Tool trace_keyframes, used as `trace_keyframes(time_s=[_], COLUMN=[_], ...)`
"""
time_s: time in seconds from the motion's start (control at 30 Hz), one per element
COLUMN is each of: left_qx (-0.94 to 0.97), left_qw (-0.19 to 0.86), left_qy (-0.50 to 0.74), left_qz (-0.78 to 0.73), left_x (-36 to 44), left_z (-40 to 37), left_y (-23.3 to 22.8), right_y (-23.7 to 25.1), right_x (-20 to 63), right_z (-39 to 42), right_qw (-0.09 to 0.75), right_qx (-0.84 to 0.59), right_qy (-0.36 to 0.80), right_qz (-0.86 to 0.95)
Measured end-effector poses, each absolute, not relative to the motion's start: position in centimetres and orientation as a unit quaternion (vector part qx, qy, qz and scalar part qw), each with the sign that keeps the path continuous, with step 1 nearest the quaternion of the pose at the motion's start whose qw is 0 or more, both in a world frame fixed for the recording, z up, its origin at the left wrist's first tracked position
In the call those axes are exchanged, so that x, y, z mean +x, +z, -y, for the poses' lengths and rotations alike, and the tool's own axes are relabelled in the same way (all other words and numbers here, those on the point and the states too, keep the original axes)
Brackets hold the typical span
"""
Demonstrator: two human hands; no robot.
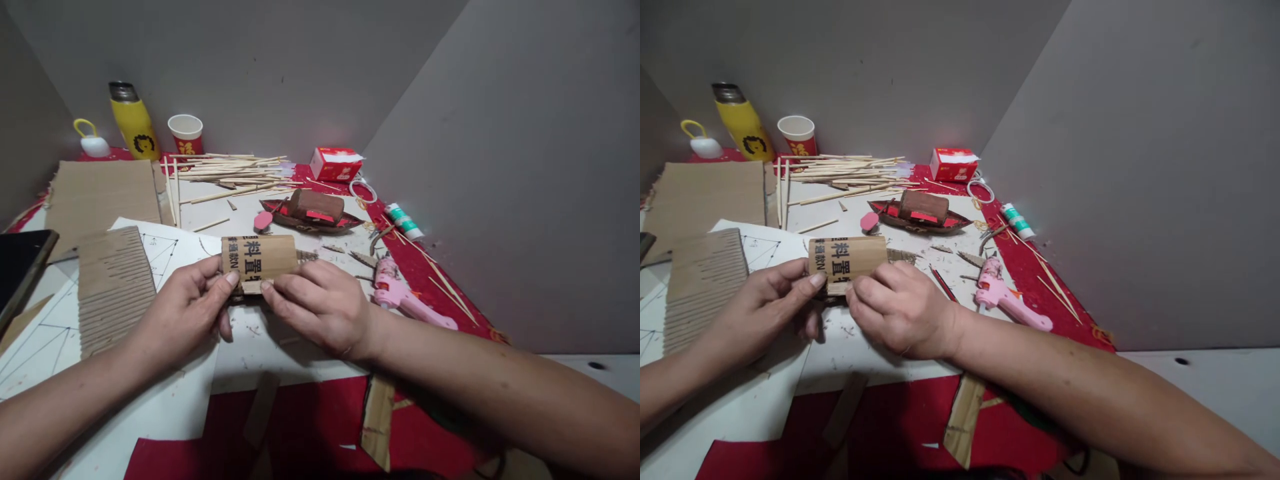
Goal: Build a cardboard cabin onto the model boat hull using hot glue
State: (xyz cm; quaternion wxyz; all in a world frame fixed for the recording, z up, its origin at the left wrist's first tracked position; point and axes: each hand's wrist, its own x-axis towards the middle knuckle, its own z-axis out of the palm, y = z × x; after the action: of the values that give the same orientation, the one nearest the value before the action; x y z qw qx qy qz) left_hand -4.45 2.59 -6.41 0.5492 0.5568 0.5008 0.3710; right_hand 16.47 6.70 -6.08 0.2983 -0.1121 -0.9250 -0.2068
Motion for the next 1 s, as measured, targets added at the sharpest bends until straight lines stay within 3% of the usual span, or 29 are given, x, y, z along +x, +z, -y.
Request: trace_keyframes(time_s=[1.0], left_qx=[0.501], left_qw=[0.605], left_qy=[0.408], left_qz=[-0.465], left_x=[-3.8], left_z=[-2.6], left_y=[-6.1], right_y=[-6.7], right_x=[17.6], right_z=[-7.8], right_qw=[0.316], right_qx=[-0.094], right_qy=[-0.176], right_qz=[0.927])
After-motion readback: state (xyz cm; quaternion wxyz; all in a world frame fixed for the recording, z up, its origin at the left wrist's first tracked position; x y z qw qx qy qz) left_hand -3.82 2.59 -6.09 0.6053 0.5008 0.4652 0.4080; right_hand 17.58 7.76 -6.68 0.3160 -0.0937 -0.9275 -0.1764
